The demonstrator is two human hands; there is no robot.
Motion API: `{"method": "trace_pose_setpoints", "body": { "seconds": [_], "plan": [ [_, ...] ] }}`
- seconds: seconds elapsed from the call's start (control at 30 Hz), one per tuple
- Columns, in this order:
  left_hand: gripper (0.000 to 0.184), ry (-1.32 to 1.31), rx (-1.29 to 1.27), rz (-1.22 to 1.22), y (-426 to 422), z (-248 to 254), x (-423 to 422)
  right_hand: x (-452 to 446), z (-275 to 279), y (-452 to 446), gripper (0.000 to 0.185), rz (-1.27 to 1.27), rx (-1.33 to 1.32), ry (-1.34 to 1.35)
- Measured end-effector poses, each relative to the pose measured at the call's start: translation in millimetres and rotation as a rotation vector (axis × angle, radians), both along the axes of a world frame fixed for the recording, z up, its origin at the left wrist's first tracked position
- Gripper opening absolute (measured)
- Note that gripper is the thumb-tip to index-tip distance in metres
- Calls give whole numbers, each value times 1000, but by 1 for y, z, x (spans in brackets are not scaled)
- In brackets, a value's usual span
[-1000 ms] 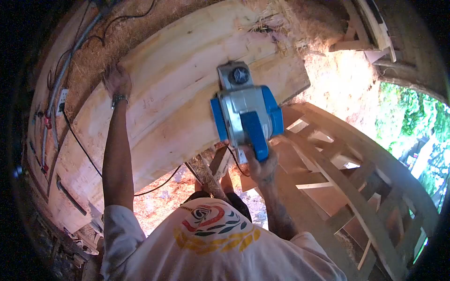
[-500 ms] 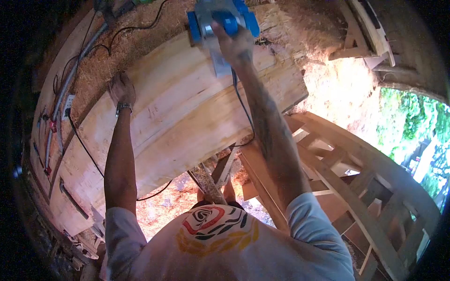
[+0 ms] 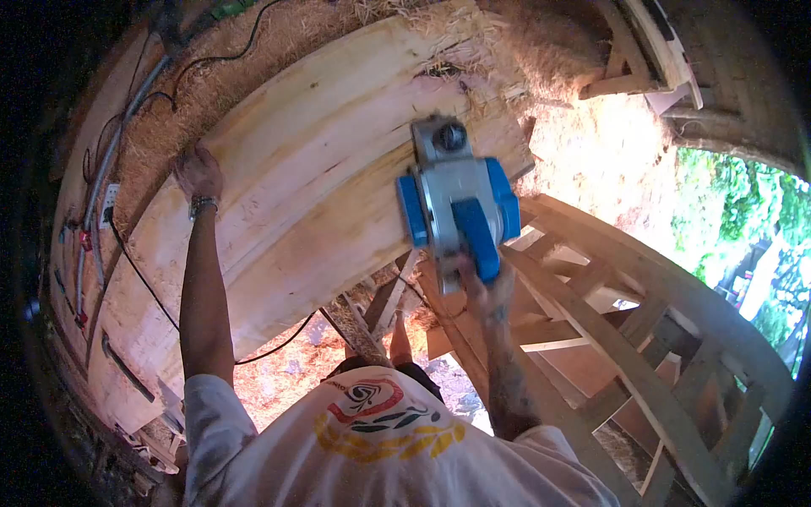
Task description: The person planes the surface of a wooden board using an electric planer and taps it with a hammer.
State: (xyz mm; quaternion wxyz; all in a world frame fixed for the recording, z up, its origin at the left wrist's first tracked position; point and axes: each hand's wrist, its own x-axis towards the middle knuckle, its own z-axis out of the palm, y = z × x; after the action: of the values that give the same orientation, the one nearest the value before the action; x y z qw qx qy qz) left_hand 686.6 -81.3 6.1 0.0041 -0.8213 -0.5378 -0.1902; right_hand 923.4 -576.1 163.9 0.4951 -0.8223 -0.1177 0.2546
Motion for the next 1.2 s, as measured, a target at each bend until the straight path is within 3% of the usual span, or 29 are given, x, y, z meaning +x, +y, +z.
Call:
{"method": "trace_pose_setpoints", "body": {
  "seconds": [0.2,0.23,0.3,0.37,0.43,0.47,0.53,0.6,0.63,0.7,0.73,0.83,1.0,1.07,1.1,1.2],
  "plan": [
    [40,-11,8,13,1,-1,0,97,-16,134,26,126,73,-90],
    [40,-8,14,-4,0,0,-1,111,-15,170,31,153,191,-200],
    [40,-8,-13,3,4,-3,-4,145,-24,228,34,211,344,-172],
    [40,-8,-87,39,12,-10,-7,174,-31,276,33,261,252,-188],
    [39,118,-11,-10,25,-49,-21,175,-20,292,32,236,200,-81],
    [38,177,38,-34,32,-42,-21,172,-13,300,38,225,184,-33],
    [36,168,29,-40,15,-21,-10,150,-27,268,29,129,389,90],
    [47,22,16,55,23,-39,-5,92,-4,206,20,126,286,201],
    [25,45,47,12,1,-4,1,69,-12,167,19,4,181,241],
    [28,-20,-118,24,3,-7,3,16,-14,84,23,22,121,276],
    [29,-51,-199,36,4,-8,4,-14,-12,47,23,-92,90,295],
    [42,-157,-6,81,12,-38,20,-102,22,-44,26,-152,85,263],
    [66,-43,21,-153,-29,8,-12,-210,69,-152,38,-260,61,225],
    [68,-143,70,-137,-72,-9,-34,-261,93,-182,41,-343,-3,249],
    [72,-176,-26,-171,-101,-10,-52,-285,103,-194,43,-378,-40,267],
    [72,-200,-59,-286,-188,6,-129,-348,120,-206,53,-470,-182,224]
  ]
}}
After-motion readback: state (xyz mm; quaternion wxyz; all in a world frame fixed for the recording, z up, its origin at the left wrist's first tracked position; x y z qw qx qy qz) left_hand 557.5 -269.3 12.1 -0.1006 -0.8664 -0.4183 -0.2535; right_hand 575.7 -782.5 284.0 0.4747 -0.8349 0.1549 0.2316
